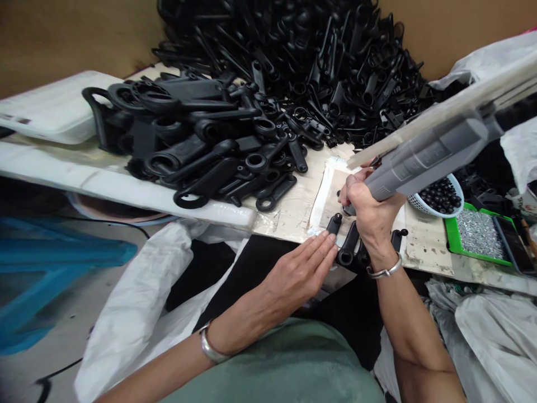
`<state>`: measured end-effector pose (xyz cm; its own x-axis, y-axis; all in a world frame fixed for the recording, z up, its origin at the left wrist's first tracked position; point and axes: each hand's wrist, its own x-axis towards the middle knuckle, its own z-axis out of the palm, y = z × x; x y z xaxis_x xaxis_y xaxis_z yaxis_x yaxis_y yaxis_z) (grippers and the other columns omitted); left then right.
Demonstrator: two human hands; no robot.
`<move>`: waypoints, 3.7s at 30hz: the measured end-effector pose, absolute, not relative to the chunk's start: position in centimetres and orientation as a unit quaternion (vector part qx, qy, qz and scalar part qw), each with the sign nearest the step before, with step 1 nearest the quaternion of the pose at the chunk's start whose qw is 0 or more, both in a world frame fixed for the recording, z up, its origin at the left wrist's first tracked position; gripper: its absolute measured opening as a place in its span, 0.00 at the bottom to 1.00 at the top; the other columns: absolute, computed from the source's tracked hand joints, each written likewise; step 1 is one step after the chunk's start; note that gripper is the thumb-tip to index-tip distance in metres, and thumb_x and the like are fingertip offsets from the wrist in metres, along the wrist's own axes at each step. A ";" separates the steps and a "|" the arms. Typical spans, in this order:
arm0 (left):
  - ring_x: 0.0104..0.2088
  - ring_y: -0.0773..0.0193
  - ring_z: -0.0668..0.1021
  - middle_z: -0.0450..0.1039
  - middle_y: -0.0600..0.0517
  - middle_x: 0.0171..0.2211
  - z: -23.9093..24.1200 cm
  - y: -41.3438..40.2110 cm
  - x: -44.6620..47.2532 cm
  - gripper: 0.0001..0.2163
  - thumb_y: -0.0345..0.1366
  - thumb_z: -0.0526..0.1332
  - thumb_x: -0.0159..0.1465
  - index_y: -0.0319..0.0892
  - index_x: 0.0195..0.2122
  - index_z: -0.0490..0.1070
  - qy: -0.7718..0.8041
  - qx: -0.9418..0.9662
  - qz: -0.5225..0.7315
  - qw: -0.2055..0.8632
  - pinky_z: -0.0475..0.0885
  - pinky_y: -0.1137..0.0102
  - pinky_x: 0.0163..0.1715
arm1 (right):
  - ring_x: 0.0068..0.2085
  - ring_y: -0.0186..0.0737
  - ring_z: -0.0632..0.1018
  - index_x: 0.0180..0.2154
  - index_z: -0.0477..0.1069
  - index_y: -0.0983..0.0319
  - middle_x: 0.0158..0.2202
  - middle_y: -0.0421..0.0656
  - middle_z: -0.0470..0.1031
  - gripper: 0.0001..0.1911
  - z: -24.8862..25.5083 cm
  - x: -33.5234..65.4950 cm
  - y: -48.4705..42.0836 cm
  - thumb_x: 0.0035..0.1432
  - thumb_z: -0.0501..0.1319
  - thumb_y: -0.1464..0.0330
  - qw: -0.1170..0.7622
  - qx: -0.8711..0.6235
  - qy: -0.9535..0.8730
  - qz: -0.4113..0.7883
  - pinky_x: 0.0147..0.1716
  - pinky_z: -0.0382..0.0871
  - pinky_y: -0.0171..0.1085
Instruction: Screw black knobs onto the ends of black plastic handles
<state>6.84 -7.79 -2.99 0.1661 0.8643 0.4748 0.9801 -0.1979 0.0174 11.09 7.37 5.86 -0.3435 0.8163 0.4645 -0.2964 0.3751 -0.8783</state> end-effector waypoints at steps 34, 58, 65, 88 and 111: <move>0.57 0.53 0.76 0.71 0.36 0.57 -1.9 -7.1 3.8 0.15 0.31 0.54 0.71 0.31 0.57 0.68 -0.574 -0.783 -0.232 0.060 0.74 0.60 0.55 | 0.18 0.38 0.71 0.33 0.66 0.53 0.17 0.31 0.62 0.11 10.3 16.0 9.0 0.48 0.67 0.64 0.599 -0.188 -0.646 0.435 0.21 0.71 0.40; 0.37 0.61 0.75 0.71 0.47 0.43 1.4 5.6 9.3 0.29 0.50 0.54 0.70 0.50 0.69 0.48 -0.570 -0.817 -0.076 0.040 0.60 0.73 0.25 | 0.16 0.35 0.68 0.34 0.75 0.58 0.16 0.32 0.68 0.11 4.7 31.9 7.9 0.45 0.70 0.71 0.676 -0.347 -0.532 0.374 0.18 0.65 0.35; 0.32 0.60 0.77 0.77 0.46 0.36 1.8 7.0 10.4 0.17 0.46 0.50 0.73 0.45 0.57 0.67 -0.545 -0.836 -0.067 0.018 0.60 0.69 0.28 | 0.16 0.36 0.68 0.33 0.74 0.57 0.17 0.32 0.69 0.11 5.1 32.2 7.9 0.44 0.70 0.72 0.675 -0.349 -0.535 0.370 0.20 0.66 0.37; 0.39 0.50 0.81 0.79 0.45 0.37 4.5 2.5 7.2 0.16 0.48 0.52 0.72 0.43 0.47 0.72 -0.760 -0.628 -0.166 -0.022 0.68 0.67 0.33 | 0.47 0.42 0.77 0.50 0.70 0.63 0.49 0.48 0.73 0.25 -2.3 33.0 1.7 0.52 0.69 0.61 0.663 -0.574 -0.450 0.166 0.46 0.76 0.43; 0.21 0.69 0.73 0.71 0.55 0.22 0.1 -3.2 4.7 0.08 0.38 0.55 0.73 0.39 0.40 0.69 -0.545 -0.550 -0.520 0.361 0.64 0.72 0.26 | 0.35 0.42 0.83 0.47 0.76 0.62 0.37 0.46 0.82 0.12 -0.3 22.0 -3.3 0.68 0.57 0.67 0.415 -0.259 -0.839 0.240 0.37 0.79 0.35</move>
